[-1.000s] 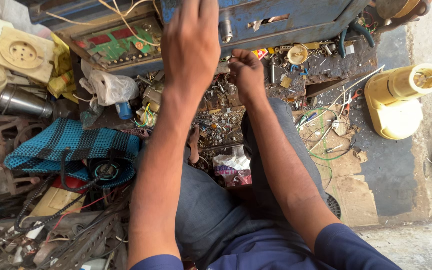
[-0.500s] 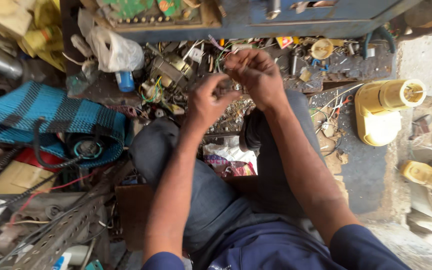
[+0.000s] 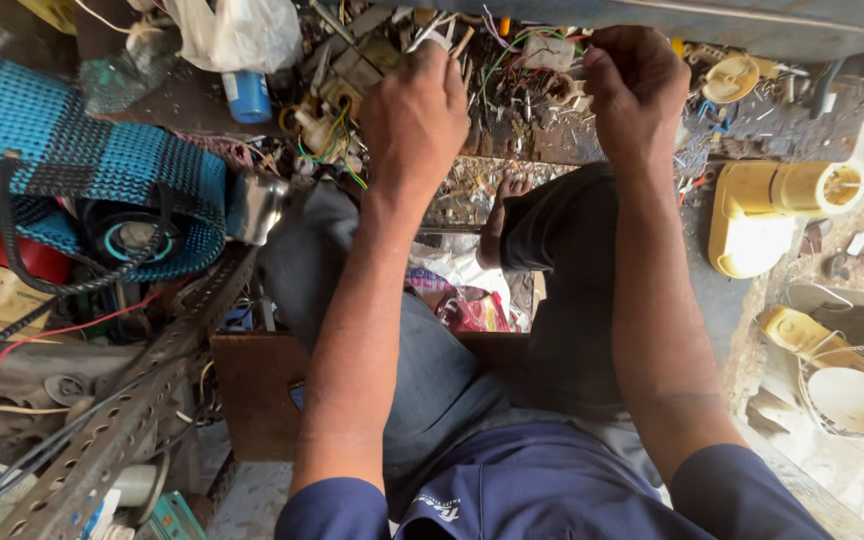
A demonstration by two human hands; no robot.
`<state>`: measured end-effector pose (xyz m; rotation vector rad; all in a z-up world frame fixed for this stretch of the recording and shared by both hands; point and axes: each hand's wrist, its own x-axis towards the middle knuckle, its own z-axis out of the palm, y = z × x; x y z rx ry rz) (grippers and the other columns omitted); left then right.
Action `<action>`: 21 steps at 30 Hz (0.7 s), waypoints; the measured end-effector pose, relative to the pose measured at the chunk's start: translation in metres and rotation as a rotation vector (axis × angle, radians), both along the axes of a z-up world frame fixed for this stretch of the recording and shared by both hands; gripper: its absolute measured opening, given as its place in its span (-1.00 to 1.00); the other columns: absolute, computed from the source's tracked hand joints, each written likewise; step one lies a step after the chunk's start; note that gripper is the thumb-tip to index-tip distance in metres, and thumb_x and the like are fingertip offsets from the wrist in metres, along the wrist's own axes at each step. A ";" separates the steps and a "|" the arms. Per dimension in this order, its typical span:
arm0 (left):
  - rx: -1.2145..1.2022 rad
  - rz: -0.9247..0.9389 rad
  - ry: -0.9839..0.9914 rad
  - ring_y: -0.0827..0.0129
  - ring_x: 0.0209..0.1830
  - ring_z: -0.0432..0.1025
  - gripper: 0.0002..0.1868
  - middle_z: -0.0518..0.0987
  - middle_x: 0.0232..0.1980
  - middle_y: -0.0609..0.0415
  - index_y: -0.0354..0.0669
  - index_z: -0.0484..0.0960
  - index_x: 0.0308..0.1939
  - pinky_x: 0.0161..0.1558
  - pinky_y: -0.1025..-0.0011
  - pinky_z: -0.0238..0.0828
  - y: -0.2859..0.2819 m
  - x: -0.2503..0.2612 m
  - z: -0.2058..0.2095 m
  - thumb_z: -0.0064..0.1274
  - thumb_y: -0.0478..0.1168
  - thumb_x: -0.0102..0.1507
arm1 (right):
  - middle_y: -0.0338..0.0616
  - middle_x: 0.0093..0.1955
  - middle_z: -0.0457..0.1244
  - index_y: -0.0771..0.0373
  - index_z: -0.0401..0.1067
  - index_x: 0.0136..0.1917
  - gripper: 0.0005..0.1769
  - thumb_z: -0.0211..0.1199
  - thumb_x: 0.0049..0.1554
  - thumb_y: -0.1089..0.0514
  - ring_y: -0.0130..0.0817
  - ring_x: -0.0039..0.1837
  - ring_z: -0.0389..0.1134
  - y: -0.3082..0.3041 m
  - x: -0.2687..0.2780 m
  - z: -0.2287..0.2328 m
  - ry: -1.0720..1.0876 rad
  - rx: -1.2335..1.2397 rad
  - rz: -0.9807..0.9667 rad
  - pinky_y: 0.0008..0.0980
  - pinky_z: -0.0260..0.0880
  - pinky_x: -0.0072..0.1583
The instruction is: The person is repairing an electronic device, likely a motor or generator, by manipulating wires and small components. They use their hands to connect and adjust parts, occasionally picking up tools or components from the cluttered workspace.
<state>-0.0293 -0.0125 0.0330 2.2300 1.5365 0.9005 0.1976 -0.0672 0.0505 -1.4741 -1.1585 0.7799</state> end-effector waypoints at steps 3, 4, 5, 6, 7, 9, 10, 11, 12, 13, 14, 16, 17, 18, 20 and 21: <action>-0.077 0.008 0.194 0.29 -0.47 0.55 -0.88 0.62 -0.35 -0.02 -0.20 0.56 -0.15 -0.50 0.35 0.46 -0.002 0.013 -0.009 0.02 -0.22 0.36 | -0.04 -0.03 0.40 0.46 0.49 0.13 -0.79 0.39 0.25 0.34 -0.37 -0.04 0.46 -0.001 0.000 -0.005 -0.297 0.119 0.115 -0.44 0.52 -0.01; -0.048 0.025 0.265 0.27 -0.43 0.56 -0.93 0.62 -0.33 -0.03 -0.18 0.56 -0.17 -0.47 0.33 0.47 -0.003 0.017 -0.011 0.02 -0.26 0.34 | -0.01 -0.03 0.38 0.49 0.47 0.13 -0.73 0.43 0.20 0.34 -0.34 -0.03 0.46 -0.002 -0.003 -0.006 -0.397 0.186 0.170 -0.43 0.53 -0.02; -0.014 0.042 0.336 0.25 -0.40 0.57 -0.97 0.63 -0.31 -0.04 -0.16 0.56 -0.19 -0.44 0.30 0.48 -0.004 0.020 -0.013 0.02 -0.30 0.32 | -0.01 -0.05 0.38 0.46 0.49 0.13 -0.72 0.45 0.18 0.34 -0.34 -0.08 0.45 0.000 -0.008 -0.007 -0.464 0.169 0.163 -0.43 0.51 -0.05; 0.008 0.050 0.337 0.23 -0.36 0.57 -0.96 0.62 -0.28 -0.04 -0.17 0.55 -0.18 -0.41 0.29 0.50 -0.005 0.022 -0.014 0.03 -0.30 0.31 | -0.01 -0.08 0.38 0.43 0.52 0.13 -0.71 0.46 0.15 0.34 -0.34 -0.13 0.44 0.003 -0.013 -0.006 -0.530 0.152 0.155 -0.43 0.48 -0.09; 0.033 0.054 0.338 0.21 -0.32 0.58 -0.95 0.61 -0.26 -0.04 -0.19 0.55 -0.17 -0.37 0.28 0.51 -0.005 0.024 -0.014 0.04 -0.31 0.31 | -0.02 -0.11 0.38 0.39 0.54 0.13 -0.70 0.48 0.13 0.33 -0.34 -0.17 0.43 0.005 -0.017 -0.004 -0.599 0.135 0.142 -0.43 0.45 -0.12; 0.072 0.041 0.302 0.21 -0.26 0.58 -0.94 0.60 -0.21 -0.03 -0.19 0.53 -0.16 -0.31 0.27 0.54 -0.007 0.027 -0.013 0.05 -0.32 0.30 | -0.02 -0.14 0.37 0.40 0.50 0.09 -0.71 0.47 0.09 0.35 -0.30 -0.21 0.40 0.008 -0.025 -0.001 -0.559 0.137 0.098 -0.36 0.39 -0.14; 0.085 0.025 0.265 0.22 -0.24 0.58 -0.94 0.59 -0.19 -0.03 -0.18 0.52 -0.17 -0.28 0.27 0.55 -0.008 0.027 -0.013 0.06 -0.33 0.29 | -0.03 -0.15 0.37 0.40 0.48 0.06 -0.71 0.46 0.08 0.36 -0.29 -0.22 0.39 0.008 -0.028 0.001 -0.540 0.139 0.076 -0.33 0.36 -0.16; 0.095 0.008 0.228 0.24 -0.22 0.58 -0.93 0.59 -0.17 -0.03 -0.18 0.51 -0.17 -0.26 0.28 0.56 -0.010 0.027 -0.013 0.06 -0.34 0.28 | -0.03 -0.14 0.36 0.41 0.45 0.06 -0.72 0.42 0.08 0.37 -0.28 -0.21 0.40 0.007 -0.030 0.002 -0.504 0.151 0.066 -0.32 0.38 -0.14; 0.096 -0.015 0.172 0.23 -0.23 0.57 -0.92 0.58 -0.18 -0.02 -0.18 0.51 -0.17 -0.25 0.27 0.55 -0.012 0.028 -0.013 0.08 -0.35 0.28 | -0.03 -0.13 0.35 0.41 0.42 0.06 -0.72 0.39 0.09 0.38 -0.28 -0.19 0.41 0.005 -0.030 0.003 -0.469 0.163 0.055 -0.31 0.39 -0.13; 0.096 -0.036 0.114 0.22 -0.23 0.57 -0.90 0.58 -0.20 -0.01 -0.19 0.50 -0.17 -0.24 0.26 0.55 -0.013 0.028 -0.014 0.09 -0.36 0.27 | -0.03 -0.11 0.34 0.42 0.39 0.06 -0.73 0.35 0.09 0.40 -0.27 -0.17 0.41 0.004 -0.030 0.003 -0.435 0.177 0.046 -0.30 0.41 -0.12; 0.097 -0.058 0.056 0.21 -0.23 0.57 -0.89 0.57 -0.21 0.00 -0.20 0.49 -0.17 -0.23 0.25 0.55 -0.013 0.028 -0.015 0.11 -0.37 0.27 | -0.02 -0.10 0.35 0.40 0.42 0.04 -0.77 0.35 0.10 0.40 -0.26 -0.16 0.42 0.004 -0.028 0.002 -0.480 0.195 0.072 -0.29 0.42 -0.12; -0.037 -0.105 0.028 0.21 -0.30 0.56 -0.89 0.57 -0.22 -0.04 -0.25 0.50 -0.18 -0.31 0.26 0.53 -0.014 0.029 -0.018 0.11 -0.41 0.27 | 0.00 -0.07 0.37 0.36 0.49 -0.01 -0.85 0.36 0.12 0.40 -0.23 -0.15 0.42 0.002 -0.025 -0.002 -0.568 0.221 0.128 -0.28 0.44 -0.11; -0.104 -0.129 0.012 0.22 -0.33 0.56 -0.89 0.56 -0.22 -0.06 -0.27 0.51 -0.18 -0.35 0.26 0.51 -0.015 0.031 -0.020 0.12 -0.44 0.27 | -0.01 -0.06 0.37 0.35 0.50 -0.01 -0.85 0.34 0.12 0.41 -0.23 -0.13 0.43 0.002 -0.023 -0.006 -0.613 0.239 0.133 -0.26 0.45 -0.09; -0.085 -0.144 0.021 0.22 -0.32 0.56 -0.89 0.56 -0.22 -0.05 -0.27 0.50 -0.18 -0.33 0.26 0.52 -0.014 0.032 -0.022 0.11 -0.45 0.27 | -0.02 -0.06 0.38 0.33 0.52 -0.01 -0.85 0.32 0.12 0.42 -0.22 -0.11 0.45 0.003 -0.022 -0.010 -0.657 0.256 0.139 -0.25 0.46 -0.07; -0.047 -0.172 0.039 0.23 -0.30 0.55 -0.88 0.55 -0.21 -0.04 -0.26 0.50 -0.18 -0.30 0.26 0.53 -0.012 0.031 -0.027 0.10 -0.47 0.27 | -0.07 -0.10 0.39 0.28 0.55 -0.02 -0.85 0.33 0.13 0.41 -0.24 -0.11 0.45 0.005 -0.021 -0.019 -0.727 0.269 0.122 -0.25 0.46 -0.07; -0.015 -0.172 0.043 0.23 -0.29 0.56 -0.87 0.55 -0.20 -0.04 -0.26 0.50 -0.18 -0.29 0.26 0.53 -0.012 0.030 -0.029 0.10 -0.47 0.25 | -0.11 -0.14 0.40 0.24 0.56 -0.04 -0.87 0.35 0.14 0.39 -0.28 -0.14 0.45 0.009 -0.019 -0.022 -0.753 0.267 0.099 -0.27 0.46 -0.08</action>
